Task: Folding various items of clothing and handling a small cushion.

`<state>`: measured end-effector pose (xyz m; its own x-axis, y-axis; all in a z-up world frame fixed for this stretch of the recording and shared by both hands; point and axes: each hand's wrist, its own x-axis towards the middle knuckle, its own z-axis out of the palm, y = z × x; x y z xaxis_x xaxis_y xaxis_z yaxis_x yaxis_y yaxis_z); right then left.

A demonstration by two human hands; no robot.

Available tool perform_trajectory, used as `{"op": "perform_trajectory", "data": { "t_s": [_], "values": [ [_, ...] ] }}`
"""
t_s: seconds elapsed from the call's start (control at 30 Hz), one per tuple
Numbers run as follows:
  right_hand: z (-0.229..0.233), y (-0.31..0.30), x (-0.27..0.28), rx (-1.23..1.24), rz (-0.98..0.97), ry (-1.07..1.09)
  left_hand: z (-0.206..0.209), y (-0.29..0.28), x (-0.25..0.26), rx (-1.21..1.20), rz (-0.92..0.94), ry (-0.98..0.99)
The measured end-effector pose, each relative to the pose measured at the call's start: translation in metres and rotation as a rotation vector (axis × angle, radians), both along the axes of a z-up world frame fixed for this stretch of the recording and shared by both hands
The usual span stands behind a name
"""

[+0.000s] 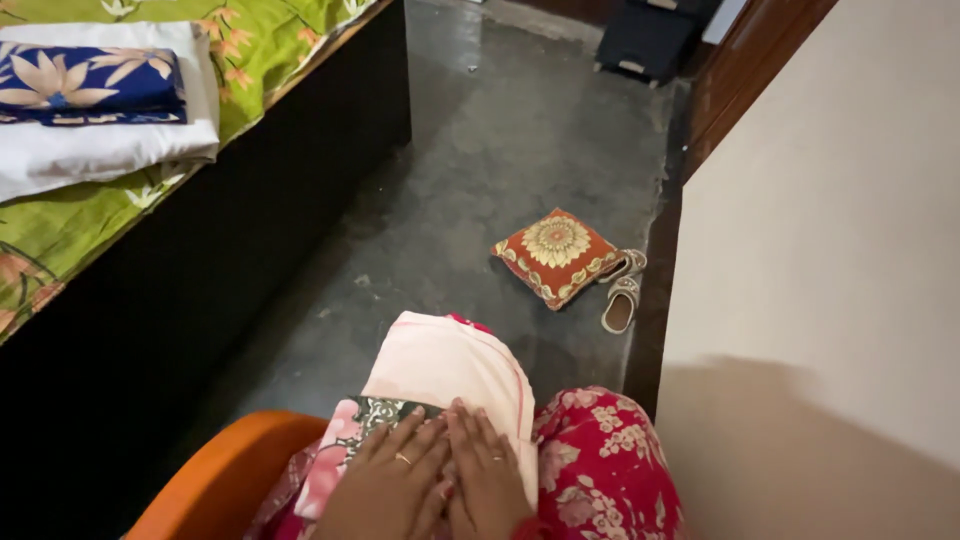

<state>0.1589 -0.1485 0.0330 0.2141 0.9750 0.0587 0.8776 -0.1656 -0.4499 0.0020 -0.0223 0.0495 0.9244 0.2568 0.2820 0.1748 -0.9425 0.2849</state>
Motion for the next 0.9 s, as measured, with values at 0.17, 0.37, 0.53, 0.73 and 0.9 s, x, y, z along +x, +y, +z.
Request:
{"op": "perform_trajectory", "data": {
  "t_s": [0.17,0.37,0.53,0.73,0.9],
  "values": [
    [-0.011,-0.005,-0.005,-0.023,-0.111,0.169,0.038,0.010,0.003,-0.216,0.037,0.074],
    [-0.017,-0.010,-0.009,0.107,-0.219,0.189,0.057,0.022,0.009,-0.355,0.041,0.099],
    [-0.027,-0.007,-0.006,0.238,-0.233,0.236,0.071,0.036,0.019,-0.448,0.099,0.201],
    [-0.061,-0.009,-0.005,0.271,-0.464,0.436,0.048,0.055,0.020,-0.560,0.161,0.208],
    [-0.069,-0.016,0.002,0.348,-0.283,0.303,0.009,0.074,0.016,-0.872,0.232,0.164]
  ]
}}
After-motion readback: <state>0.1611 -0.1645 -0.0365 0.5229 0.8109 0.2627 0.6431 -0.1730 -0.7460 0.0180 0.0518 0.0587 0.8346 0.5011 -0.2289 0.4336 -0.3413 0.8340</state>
